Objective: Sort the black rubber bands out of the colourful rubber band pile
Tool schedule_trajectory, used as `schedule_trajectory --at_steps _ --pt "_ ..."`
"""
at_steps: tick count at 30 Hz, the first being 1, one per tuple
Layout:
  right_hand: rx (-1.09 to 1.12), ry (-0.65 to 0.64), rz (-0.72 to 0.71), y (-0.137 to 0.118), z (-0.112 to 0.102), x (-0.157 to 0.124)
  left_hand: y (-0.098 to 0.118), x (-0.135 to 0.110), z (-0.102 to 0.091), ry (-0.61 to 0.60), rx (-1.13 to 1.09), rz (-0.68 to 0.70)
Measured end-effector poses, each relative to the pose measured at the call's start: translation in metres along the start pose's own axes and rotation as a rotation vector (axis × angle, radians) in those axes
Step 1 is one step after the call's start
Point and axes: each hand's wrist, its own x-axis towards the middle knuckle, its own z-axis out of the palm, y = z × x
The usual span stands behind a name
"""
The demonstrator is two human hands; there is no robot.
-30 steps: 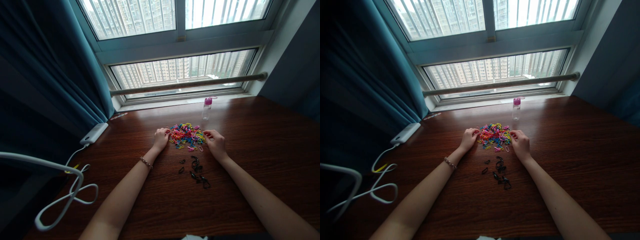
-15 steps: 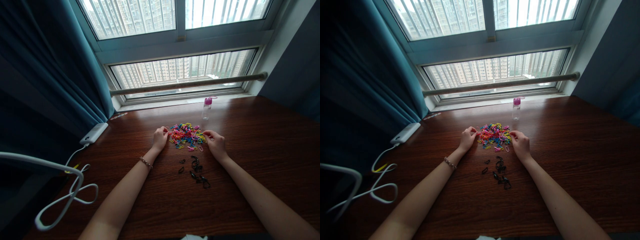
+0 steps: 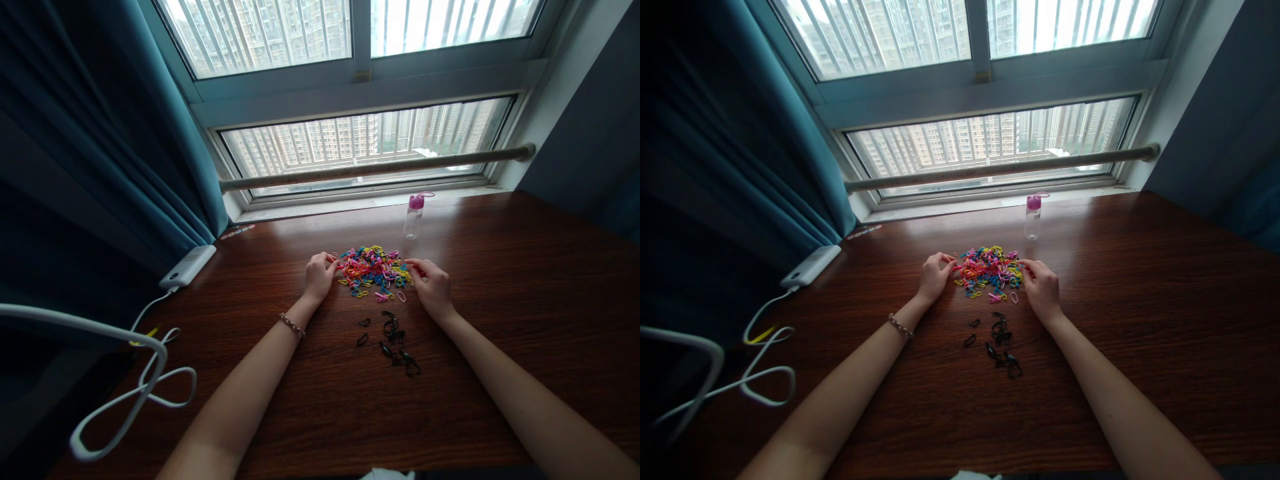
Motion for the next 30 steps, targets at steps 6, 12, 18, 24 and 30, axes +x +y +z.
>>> schedule_trajectory --at_steps 6,12,18,24,30 --pt "0.060 0.013 0.114 -0.005 -0.001 0.001 0.002 0.000 -0.002 0.004 0.064 0.010" --pt "0.555 -0.307 0.349 -0.035 -0.011 -0.001 0.001 0.001 -0.002 -0.006 0.072 0.031" --pt "0.655 -0.882 0.429 -0.049 -0.019 -0.005 0.002 0.001 -0.006 -0.011 0.049 0.043" --pt "0.375 -0.248 0.293 -0.014 -0.009 0.005 0.019 -0.008 -0.010 -0.040 -0.020 0.185" --pt "-0.050 -0.154 -0.008 0.032 0.006 0.013 0.066 -0.039 -0.012 -0.340 -0.022 0.739"
